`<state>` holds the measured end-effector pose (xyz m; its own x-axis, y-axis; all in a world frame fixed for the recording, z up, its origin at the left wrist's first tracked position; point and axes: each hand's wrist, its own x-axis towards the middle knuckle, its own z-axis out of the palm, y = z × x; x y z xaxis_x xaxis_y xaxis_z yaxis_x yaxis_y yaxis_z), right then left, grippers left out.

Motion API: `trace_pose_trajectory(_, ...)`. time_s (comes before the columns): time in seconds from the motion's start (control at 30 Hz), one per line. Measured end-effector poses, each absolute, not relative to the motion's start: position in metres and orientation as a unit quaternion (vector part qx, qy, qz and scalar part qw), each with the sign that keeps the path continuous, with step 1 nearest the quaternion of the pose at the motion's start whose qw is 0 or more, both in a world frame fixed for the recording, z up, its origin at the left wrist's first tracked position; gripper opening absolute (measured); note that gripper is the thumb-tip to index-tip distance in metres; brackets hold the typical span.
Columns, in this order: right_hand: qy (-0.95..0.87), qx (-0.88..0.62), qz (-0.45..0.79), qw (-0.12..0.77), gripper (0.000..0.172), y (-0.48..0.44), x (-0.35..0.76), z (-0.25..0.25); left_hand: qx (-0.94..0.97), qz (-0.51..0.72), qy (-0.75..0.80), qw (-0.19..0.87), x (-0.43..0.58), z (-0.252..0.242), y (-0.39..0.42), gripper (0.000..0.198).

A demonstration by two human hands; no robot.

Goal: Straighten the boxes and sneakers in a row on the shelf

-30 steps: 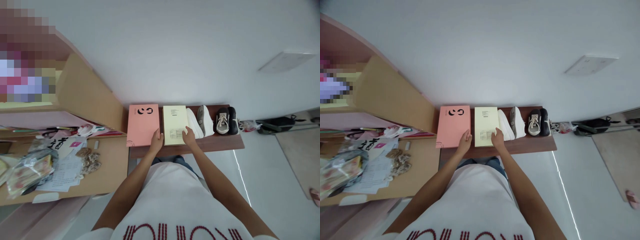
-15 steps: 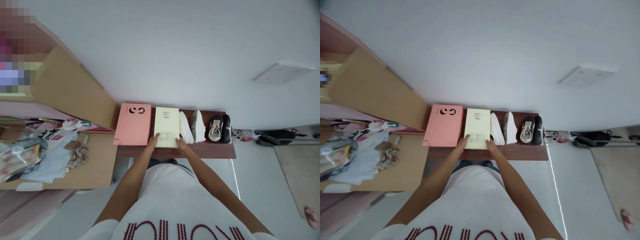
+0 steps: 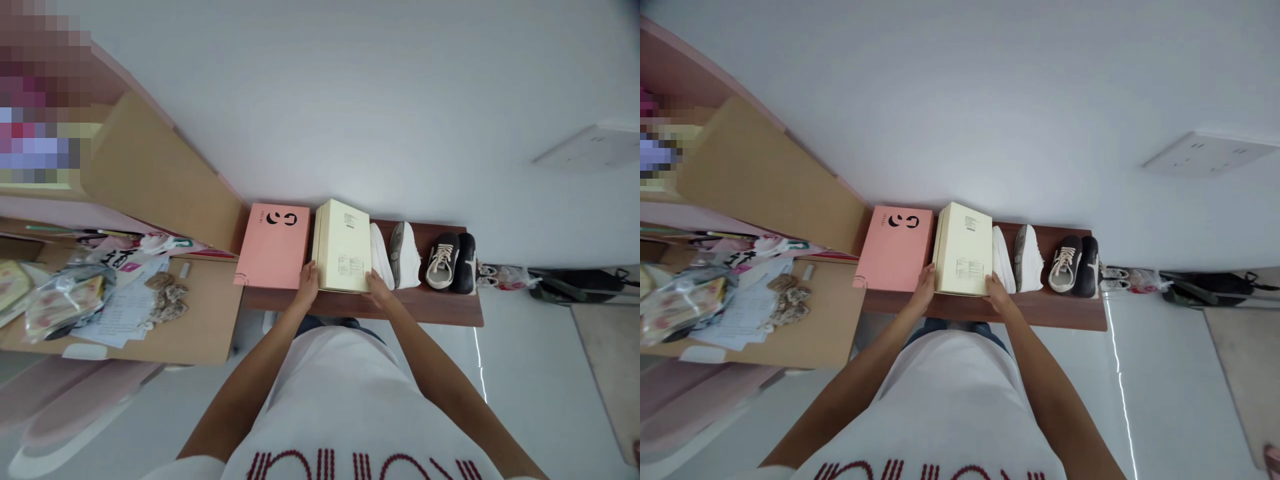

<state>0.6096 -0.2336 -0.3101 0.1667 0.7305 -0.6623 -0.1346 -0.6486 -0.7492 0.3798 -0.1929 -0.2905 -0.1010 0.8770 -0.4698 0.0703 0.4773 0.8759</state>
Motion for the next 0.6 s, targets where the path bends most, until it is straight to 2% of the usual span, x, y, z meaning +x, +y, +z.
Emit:
trace_pose_trajectory(0.13,-0.2,-0.653,0.612,0.399,0.069,-0.223,0.602,-0.302,0.358,0.4,0.62,0.573,0.377,-0.271,-0.197,0.05)
trace_pose_trajectory(0.33,-0.263,-0.687,0.566,0.372,0.078,-0.212,0.58,-0.293,0.203,0.392,0.56,0.701,0.376,-0.251,-0.198,0.054)
trace_pose_trajectory(0.47,-0.352,-0.705,0.506,0.351,0.093,-0.208,0.567,-0.282,0.198,0.412,0.563,0.688,0.377,-0.244,-0.203,0.061)
trace_pose_trajectory(0.6,-0.373,-0.678,0.538,0.334,0.098,-0.21,0.557,-0.263,0.251,0.423,0.573,0.656,0.38,-0.245,-0.205,0.064)
